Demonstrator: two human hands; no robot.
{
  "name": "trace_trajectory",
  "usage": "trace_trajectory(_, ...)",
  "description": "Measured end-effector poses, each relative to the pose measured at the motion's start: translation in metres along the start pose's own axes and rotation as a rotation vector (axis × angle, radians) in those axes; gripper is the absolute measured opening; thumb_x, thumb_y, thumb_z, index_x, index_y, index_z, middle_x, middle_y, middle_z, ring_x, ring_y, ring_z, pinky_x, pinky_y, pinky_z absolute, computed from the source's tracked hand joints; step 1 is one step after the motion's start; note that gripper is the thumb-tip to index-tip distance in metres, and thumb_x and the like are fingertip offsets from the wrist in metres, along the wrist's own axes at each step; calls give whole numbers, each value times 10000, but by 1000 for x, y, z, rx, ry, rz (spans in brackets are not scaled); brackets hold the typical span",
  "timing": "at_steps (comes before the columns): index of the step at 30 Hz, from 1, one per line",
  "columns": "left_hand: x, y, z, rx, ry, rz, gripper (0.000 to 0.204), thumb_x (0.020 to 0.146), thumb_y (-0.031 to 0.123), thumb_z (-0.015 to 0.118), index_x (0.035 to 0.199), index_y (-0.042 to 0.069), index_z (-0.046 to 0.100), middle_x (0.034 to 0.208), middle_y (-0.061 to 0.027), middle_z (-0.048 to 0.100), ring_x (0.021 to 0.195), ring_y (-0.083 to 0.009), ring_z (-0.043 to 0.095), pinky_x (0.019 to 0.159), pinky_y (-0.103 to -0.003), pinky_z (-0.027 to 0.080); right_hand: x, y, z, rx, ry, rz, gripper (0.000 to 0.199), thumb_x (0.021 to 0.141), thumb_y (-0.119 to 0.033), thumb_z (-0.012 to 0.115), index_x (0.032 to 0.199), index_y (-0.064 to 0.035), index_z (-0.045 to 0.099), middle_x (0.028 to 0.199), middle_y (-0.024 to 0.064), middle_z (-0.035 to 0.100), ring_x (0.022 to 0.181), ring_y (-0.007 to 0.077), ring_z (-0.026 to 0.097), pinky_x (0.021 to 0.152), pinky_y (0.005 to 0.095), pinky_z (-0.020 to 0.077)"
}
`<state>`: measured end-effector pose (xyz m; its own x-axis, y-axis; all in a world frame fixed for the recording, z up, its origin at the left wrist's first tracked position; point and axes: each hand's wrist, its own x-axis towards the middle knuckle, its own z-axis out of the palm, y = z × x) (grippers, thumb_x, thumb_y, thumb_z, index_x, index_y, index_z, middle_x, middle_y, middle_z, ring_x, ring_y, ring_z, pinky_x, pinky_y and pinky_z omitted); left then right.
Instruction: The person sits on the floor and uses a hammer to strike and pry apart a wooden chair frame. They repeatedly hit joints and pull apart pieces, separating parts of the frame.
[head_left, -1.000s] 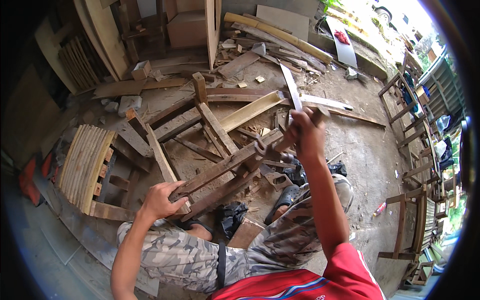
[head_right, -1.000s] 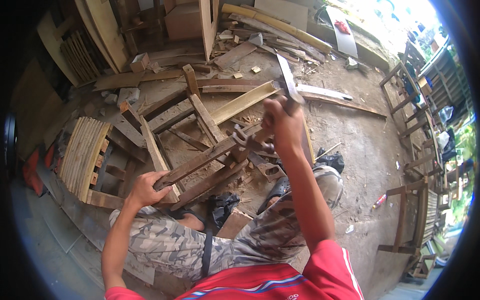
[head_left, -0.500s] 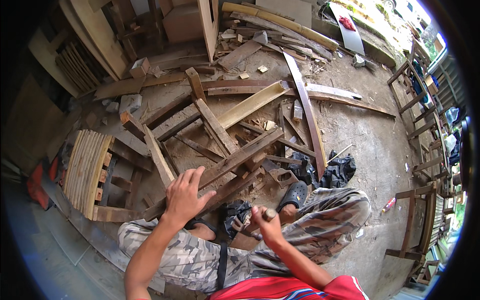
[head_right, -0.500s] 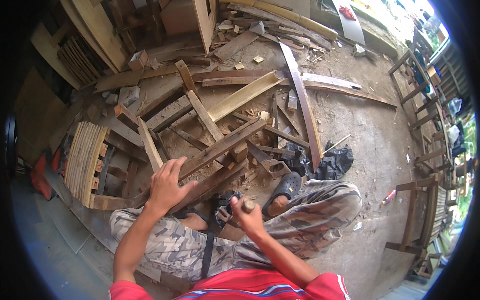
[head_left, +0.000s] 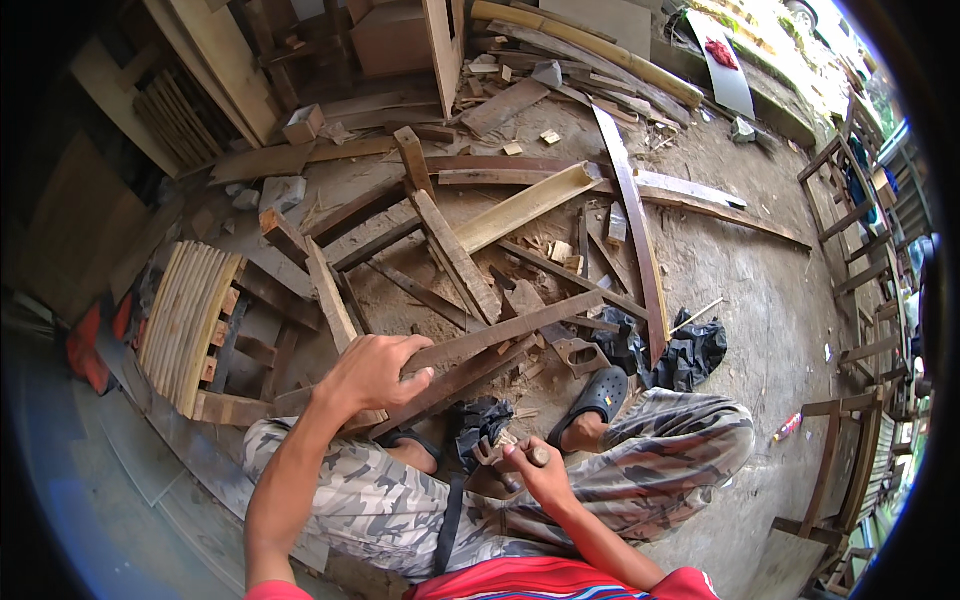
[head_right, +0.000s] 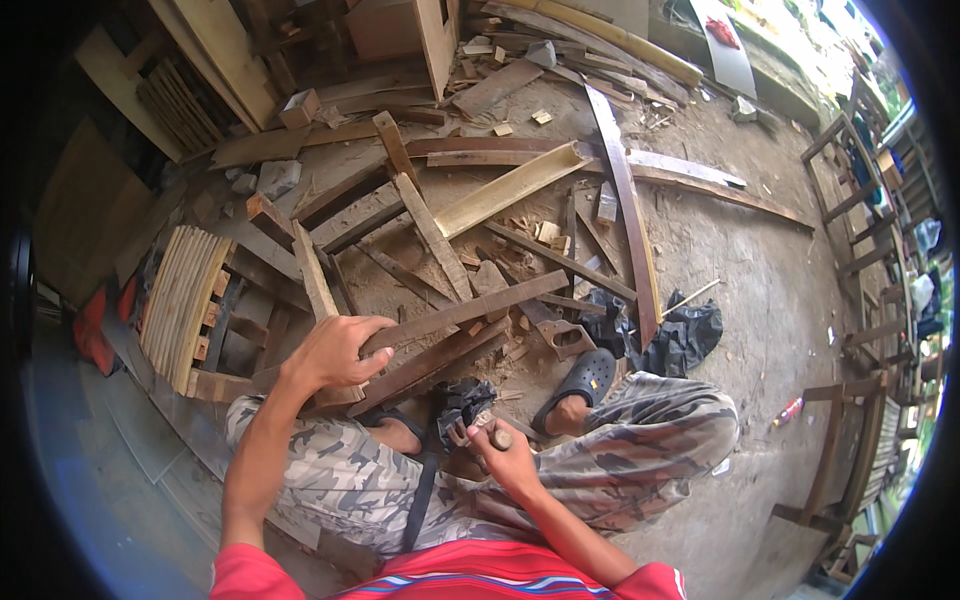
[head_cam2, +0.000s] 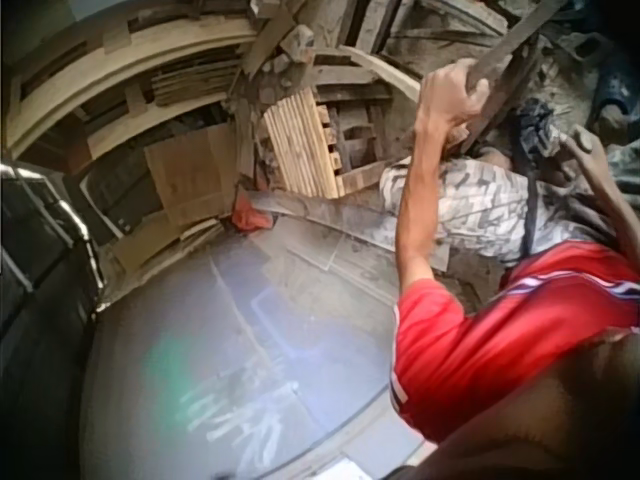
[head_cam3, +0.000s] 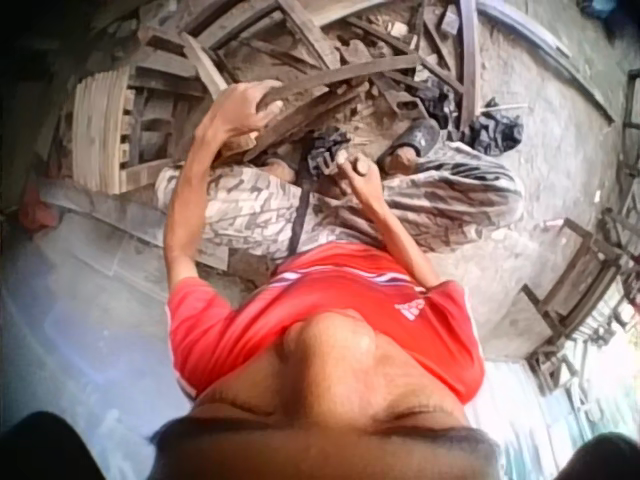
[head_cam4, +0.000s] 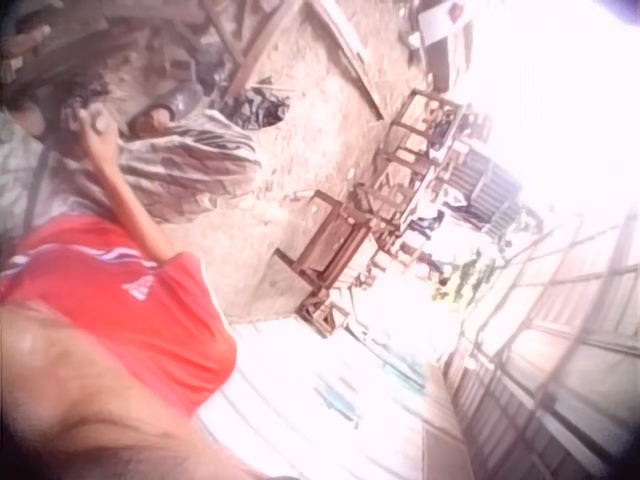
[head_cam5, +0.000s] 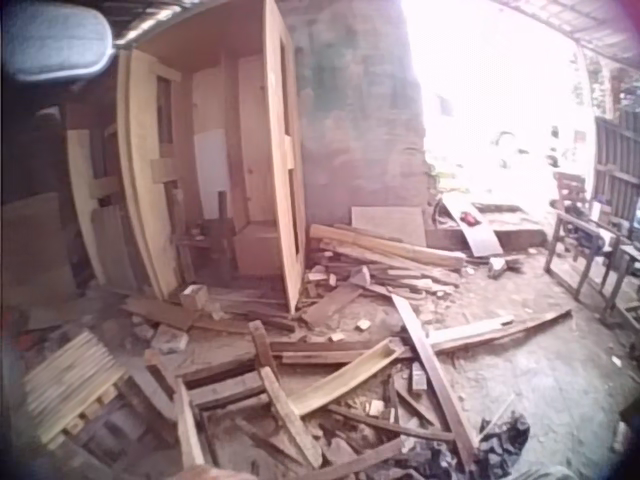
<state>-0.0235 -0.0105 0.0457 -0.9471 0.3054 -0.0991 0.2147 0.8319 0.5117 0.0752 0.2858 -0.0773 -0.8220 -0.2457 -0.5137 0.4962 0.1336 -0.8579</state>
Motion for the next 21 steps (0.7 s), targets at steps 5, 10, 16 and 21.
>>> trace_trajectory(5, 4, -6, -2, 17, -54, 10, 426, 850, 346, 636, 1123, 24, 695, 873, -226, 721, 842, -422, 699, 785, -483, 560, -22, -27, -21, -224, -46, -55, 354, 945, -340, 710, 1101, -23, 735, 718, 52, 687, 665, 78, 621, 606, 269, 477)
trace_trajectory(10, 11, -1, -3, 37, -70, 86, 394, 845, 336, 641, 1081, 24, 689, 822, -201, 717, 770, -401, 693, 717, -476, 558, -36, -60, -51, -579, -180, 128, 363, 919, -272, 685, 1197, -43, 725, 625, 113, 668, 600, 180, 675, 651, 326, 532)
trace_trajectory(16, 40, 3, 13, 306, 111, 301, 354, 831, 285, 662, 1091, 44, 658, 900, -129, 672, 797, -297, 693, 673, -427, 551, -18, -47, -71, -911, -436, 27, 475, 808, -207, 652, 1258, -57, 683, 950, 275, 717, 927, 384, 719, 840, 465, 552)
trace_trajectory(21, 80, 1, 27, 467, 85, 389, 355, 833, 289, 653, 1108, 65, 628, 910, -103, 607, 803, -275, 687, 663, -412, 554, -4, -42, -61, -982, -637, 210, 453, 799, -232, 648, 1208, -39, 671, 1002, 272, 718, 976, 405, 706, 847, 481, 549)
